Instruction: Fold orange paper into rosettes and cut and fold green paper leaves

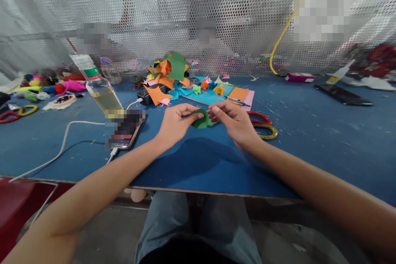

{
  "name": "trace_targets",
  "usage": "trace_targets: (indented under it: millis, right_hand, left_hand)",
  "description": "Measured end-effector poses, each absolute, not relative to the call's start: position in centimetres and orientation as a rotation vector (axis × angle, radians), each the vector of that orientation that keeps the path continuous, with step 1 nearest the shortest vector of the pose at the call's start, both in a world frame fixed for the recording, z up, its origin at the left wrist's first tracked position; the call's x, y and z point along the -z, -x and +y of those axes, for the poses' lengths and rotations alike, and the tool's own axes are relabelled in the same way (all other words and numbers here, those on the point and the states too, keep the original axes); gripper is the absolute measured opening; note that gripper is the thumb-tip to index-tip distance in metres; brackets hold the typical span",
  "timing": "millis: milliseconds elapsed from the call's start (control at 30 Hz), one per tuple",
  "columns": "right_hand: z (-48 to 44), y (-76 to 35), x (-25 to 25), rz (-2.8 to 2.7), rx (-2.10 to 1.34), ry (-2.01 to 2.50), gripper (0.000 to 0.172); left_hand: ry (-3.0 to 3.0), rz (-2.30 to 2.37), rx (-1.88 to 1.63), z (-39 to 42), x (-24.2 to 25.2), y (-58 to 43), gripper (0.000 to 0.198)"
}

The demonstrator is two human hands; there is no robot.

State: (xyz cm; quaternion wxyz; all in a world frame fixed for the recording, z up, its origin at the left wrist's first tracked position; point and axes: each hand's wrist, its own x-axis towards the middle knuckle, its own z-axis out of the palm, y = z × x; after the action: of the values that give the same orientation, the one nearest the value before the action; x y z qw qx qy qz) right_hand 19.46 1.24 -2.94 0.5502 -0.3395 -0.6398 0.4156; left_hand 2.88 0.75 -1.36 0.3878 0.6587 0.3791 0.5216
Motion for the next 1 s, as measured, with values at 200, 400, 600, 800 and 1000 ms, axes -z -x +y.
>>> trace_targets:
  millis: [200, 400, 600, 800, 1000]
  right_hand:
    - [1.13, -19.24, 3.65, -1.621, -1.078, 0.784, 0.025]
    - [1.00, -19.41, 3.18, -1.593, -1.085, 0.802, 0.024]
    - [1.35, -20.01, 2.98, -1.667, -0.985, 0.828, 0.016]
    - [1.08, -20.12, 2.77, -1.815, -0.823, 0.880, 0.022]
    - [0.64, -20.11, 2.73, -1.897, -0.650, 0.911, 0.021]
  left_hand:
    - [-1.621, 0.851, -1.370, 1.53, 1.63, -2.48, 0.006]
    - [-1.638, 0.870, -1.271, 1.57, 1.77, -2.50, 0.019]
    - [-1.764, 0.868, -1.251, 1.48, 1.53, -2.22, 0.024]
    - [-1.918, 0.929, -1.291, 1.28, 1.46, -2.06, 0.021]
    - [-1.955, 0.971, -1.338, 1.02, 1.27, -2.16, 0.015]
